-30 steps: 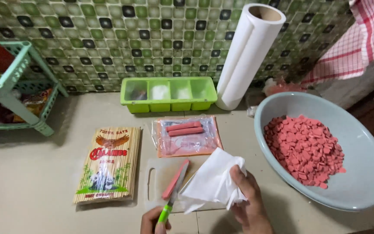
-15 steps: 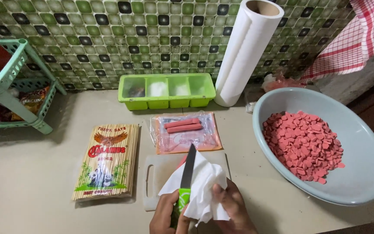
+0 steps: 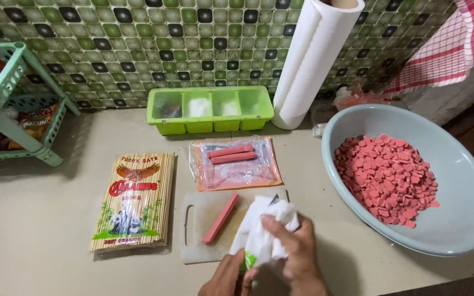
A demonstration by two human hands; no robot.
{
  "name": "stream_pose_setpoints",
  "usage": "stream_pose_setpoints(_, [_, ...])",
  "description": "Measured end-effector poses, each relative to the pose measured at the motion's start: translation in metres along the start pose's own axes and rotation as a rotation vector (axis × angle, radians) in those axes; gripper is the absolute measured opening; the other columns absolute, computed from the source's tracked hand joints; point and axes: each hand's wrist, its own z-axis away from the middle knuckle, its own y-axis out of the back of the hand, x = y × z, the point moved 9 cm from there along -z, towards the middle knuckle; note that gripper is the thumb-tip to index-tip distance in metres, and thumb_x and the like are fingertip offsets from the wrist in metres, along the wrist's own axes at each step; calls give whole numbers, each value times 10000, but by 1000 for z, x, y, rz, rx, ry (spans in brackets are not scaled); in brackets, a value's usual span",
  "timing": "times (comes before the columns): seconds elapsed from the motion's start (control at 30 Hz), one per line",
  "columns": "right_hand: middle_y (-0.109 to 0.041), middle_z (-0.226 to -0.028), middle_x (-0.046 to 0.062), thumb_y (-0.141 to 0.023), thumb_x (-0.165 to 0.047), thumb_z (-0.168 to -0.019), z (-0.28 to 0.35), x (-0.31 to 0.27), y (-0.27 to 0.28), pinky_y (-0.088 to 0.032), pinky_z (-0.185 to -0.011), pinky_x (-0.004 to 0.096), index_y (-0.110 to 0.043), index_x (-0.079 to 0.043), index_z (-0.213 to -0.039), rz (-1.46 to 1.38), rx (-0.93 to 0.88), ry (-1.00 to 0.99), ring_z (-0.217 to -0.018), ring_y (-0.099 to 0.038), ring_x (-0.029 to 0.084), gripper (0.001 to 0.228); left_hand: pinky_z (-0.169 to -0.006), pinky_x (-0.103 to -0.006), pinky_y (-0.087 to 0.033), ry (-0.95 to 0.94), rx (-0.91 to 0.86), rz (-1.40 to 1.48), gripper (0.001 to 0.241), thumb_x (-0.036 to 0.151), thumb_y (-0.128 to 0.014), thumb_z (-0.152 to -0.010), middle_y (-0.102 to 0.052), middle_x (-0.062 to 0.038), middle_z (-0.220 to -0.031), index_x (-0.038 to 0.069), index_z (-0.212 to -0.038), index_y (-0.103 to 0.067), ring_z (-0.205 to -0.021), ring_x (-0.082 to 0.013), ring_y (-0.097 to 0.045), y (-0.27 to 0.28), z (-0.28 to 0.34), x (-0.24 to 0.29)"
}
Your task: Cleaning a cutting board with a paper towel and unwrapping sausages from plastic packaging.
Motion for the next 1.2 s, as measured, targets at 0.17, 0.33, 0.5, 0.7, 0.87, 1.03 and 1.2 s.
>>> stream_pose_setpoints(0.17, [-644,-599,42,-840,-113,-709,-7,-23,-12,-527,-475,380,-712,-19,-704,69,-62,65,-535,-640,227,158,-511,-214,-485,165,-188,34,340,521,-571,-946,-705,147,-852,371,-1235,-668,-604,-79,-658,-7,7,-13])
stream_pose_setpoints(0.33, [-658,-617,59,-841,-85,-711,-7,-14,-28,-534,-478,396,-721,1,-741,30,-106,13,-544,-651,244,150,-585,-213,-517,137,-157,132,353,380,-644,-917,-737,65,-870,322,-1262,-690,-683,-105,-723,-19,20,-51])
stream_pose_setpoints(0.5, [-600,-477,113,-829,-78,-727,-20,10,-36,-251,-174,318,-708,61,-714,45,-147,-47,-255,-465,189,185,-637,-207,-516,305,-224,119,344,448,-622,-891,-774,75,-848,369,-1209,-728,-740,-90,-745,-72,52,-136])
stream_pose_setpoints(0.7, [-641,-703,103,-860,-162,-771,-59,-76,13,-553,-593,366,-684,12,-923,-7,194,300,-631,-629,151,290,-801,-225,-537,479,-505,-73,652,549,-776,-725,-675,23,-888,514,-1358,-625,-870,-135,-719,-143,125,-278])
stream_pose_setpoints(0.87, [-712,-798,58,-812,-105,-758,-43,-54,13,-571,-549,348,-743,12,-949,-24,-33,177,-733,-698,250,234,-681,-208,-556,488,-222,31,602,414,-816,-648,-706,23,-768,366,-1246,-771,-687,-118,-740,-113,137,-266])
stream_pose_setpoints(1.03, [-703,-731,78,-813,-101,-755,-37,-39,26,-538,-531,364,-748,27,-865,10,-1,131,-649,-673,240,181,-736,-177,-499,615,-380,62,457,412,-713,-797,-710,61,-843,425,-1252,-755,-789,-54,-741,-52,81,-169])
stream_pose_setpoints(1.2, [-680,-712,69,-819,-99,-746,-33,-20,27,-518,-506,357,-740,18,-857,6,-31,88,-631,-650,232,180,-644,-197,-501,499,-65,167,475,455,-658,-819,-789,63,-858,247,-1227,-786,-711,-64,-712,-29,49,-130])
